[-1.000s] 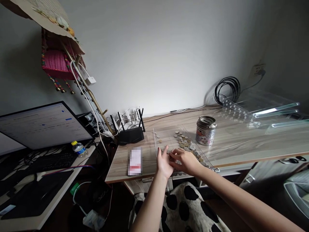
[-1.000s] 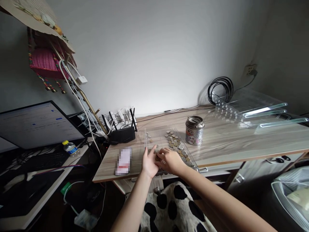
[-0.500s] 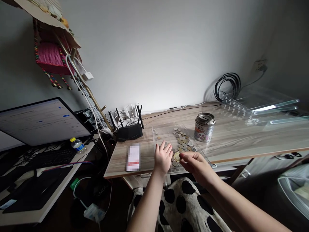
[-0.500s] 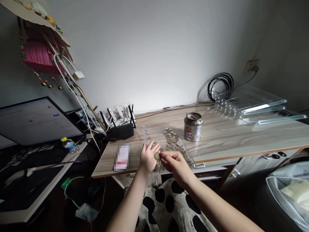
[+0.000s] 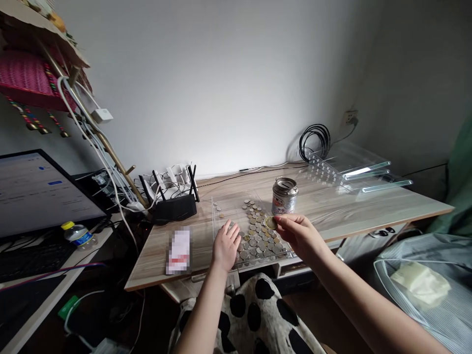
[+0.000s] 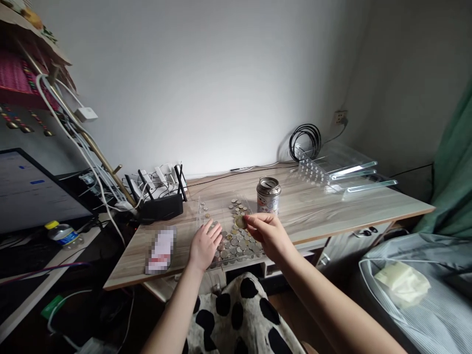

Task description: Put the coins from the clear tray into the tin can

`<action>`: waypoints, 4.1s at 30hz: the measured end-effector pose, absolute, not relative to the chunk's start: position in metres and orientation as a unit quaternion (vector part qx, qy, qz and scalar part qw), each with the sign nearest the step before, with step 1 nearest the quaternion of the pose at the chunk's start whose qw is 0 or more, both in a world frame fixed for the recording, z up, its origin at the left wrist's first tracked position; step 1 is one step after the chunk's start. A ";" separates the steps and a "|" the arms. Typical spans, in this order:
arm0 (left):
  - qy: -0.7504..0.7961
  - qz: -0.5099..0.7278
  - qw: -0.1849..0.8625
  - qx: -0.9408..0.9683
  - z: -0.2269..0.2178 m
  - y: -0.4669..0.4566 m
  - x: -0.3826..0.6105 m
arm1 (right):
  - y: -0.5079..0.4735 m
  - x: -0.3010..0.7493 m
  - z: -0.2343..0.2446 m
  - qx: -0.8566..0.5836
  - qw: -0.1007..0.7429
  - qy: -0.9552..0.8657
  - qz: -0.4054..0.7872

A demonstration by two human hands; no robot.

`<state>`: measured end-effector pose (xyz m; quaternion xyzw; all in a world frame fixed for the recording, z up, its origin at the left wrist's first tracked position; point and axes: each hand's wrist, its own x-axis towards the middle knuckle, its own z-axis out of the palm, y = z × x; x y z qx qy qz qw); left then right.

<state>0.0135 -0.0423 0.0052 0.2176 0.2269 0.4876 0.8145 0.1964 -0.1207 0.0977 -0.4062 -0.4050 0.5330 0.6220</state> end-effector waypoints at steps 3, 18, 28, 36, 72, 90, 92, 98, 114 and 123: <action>0.226 0.483 0.816 0.221 0.005 -0.042 0.014 | -0.129 0.192 0.097 -0.385 0.624 -0.389 0.558; 0.245 0.493 0.803 0.228 0.005 -0.041 0.016 | -0.147 0.191 0.102 -0.342 0.611 -0.389 0.599; 0.253 0.493 0.797 0.240 0.008 -0.044 0.017 | -0.111 0.205 0.090 -0.456 0.649 -0.503 0.344; 0.272 0.503 0.777 0.263 0.007 -0.045 0.018 | -0.008 0.296 0.113 -0.774 0.314 -0.531 -0.141; 0.337 0.583 0.695 0.252 0.004 -0.043 0.019 | 0.009 0.207 0.025 -0.637 0.043 -0.768 0.058; 0.337 0.573 0.697 0.269 0.007 -0.045 0.020 | 0.014 0.196 0.018 -0.558 0.025 -0.806 0.198; 0.339 0.575 0.694 0.270 0.008 -0.045 0.021 | 0.016 0.195 0.016 -0.559 0.029 -0.806 0.194; 0.337 0.576 0.692 0.275 0.007 -0.046 0.020 | 0.012 0.194 0.023 -0.533 0.036 -0.811 0.238; 0.324 0.581 0.692 0.280 0.006 -0.046 0.019 | -0.007 0.195 0.026 -0.530 -0.021 -0.822 0.207; 0.329 0.580 0.691 0.279 0.006 -0.045 0.020 | -0.019 0.180 0.030 -0.518 -0.030 -0.819 0.246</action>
